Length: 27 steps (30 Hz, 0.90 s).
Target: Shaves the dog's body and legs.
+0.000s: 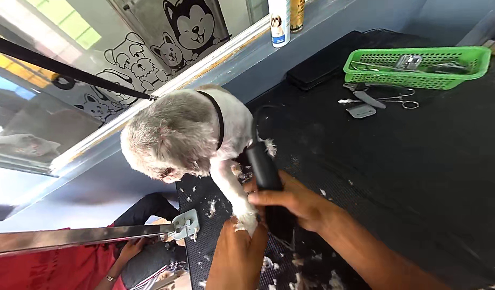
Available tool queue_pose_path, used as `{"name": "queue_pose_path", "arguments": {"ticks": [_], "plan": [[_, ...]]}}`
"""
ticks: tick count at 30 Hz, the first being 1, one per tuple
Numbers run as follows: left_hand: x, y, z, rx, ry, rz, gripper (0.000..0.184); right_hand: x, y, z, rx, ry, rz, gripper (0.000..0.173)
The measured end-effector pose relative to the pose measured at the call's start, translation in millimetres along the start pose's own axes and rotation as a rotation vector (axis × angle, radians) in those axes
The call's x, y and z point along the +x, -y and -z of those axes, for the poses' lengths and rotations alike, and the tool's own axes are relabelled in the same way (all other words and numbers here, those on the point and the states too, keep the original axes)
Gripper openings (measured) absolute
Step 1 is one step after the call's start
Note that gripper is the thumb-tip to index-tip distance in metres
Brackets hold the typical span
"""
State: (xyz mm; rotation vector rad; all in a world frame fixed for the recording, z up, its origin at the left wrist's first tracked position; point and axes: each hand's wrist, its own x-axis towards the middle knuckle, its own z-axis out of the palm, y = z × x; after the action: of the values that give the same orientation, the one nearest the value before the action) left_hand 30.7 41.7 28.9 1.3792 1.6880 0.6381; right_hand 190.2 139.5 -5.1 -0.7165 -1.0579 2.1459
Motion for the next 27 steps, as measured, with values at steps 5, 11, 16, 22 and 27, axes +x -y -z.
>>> {"name": "queue_pose_path", "arguments": {"ticks": [5, 11, 16, 22, 27], "plan": [[-5.0, -22.4, 5.9, 0.585, -0.019, -0.024, 0.039, -1.9, 10.2, -14.6, -0.114, 0.091, 0.074, 0.042], [25.8, 5.6, 93.6, 0.08, 0.102, -0.222, 0.045, -4.4, 10.7, -14.2, -0.124, -0.036, 0.119, 0.036], [93.8, -15.8, 105.6, -0.257, 0.002, -0.369, 0.032, -3.5, 5.7, -12.5, -0.022, -0.026, 0.097, 0.038], [142.9, -42.5, 69.3, -0.44, 0.389, -0.331, 0.019, -15.7, -4.9, -7.1, 0.226, 0.0, 0.048, 0.029], [171.1, -32.6, 30.6, -1.038, 0.662, -0.341, 0.011, -19.7, -4.8, -6.0, 0.407, 0.075, 0.031, 0.024]]}}
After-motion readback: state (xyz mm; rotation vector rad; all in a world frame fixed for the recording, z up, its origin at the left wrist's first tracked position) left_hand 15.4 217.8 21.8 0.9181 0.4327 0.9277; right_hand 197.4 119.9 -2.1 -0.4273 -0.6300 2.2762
